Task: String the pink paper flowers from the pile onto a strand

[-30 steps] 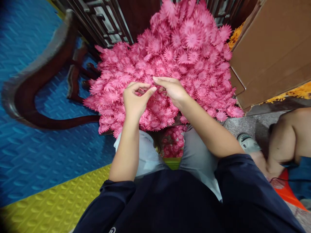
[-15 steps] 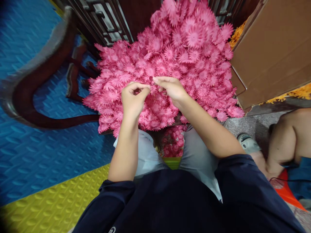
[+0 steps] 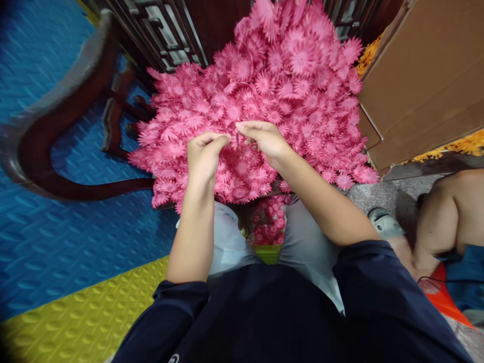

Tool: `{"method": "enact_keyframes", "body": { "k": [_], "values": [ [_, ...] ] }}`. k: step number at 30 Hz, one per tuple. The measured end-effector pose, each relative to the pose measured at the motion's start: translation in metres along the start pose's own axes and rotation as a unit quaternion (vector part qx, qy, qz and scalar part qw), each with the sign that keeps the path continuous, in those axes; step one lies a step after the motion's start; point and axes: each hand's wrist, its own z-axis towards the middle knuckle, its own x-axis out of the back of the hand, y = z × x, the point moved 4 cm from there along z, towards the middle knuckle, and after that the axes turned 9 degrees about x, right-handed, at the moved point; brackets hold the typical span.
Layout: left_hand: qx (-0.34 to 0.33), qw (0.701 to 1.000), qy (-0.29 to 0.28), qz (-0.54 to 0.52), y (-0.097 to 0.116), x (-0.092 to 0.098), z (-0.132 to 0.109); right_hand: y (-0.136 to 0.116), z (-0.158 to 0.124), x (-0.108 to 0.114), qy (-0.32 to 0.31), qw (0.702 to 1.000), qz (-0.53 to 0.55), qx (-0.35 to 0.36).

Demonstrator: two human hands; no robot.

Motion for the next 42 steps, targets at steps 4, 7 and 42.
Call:
{"method": "enact_keyframes", "body": {
  "k": [4,7,42],
  "values": [
    [0.004,1.0,-0.002,0.001,-0.001,0.0,0.002,0.0,0.001,0.001,0.0,1.0,-0.01,0.0],
    [0.013,1.0,-0.012,-0.019,-0.001,-0.001,0.002,0.0,0.001,0.002,-0.004,1.0,-0.002,-0.003],
    [0.032,0.994,0.009,-0.102,-0.004,0.028,0.02,-0.013,0.006,0.023,0.162,0.981,0.074,-0.078]
  ]
}}
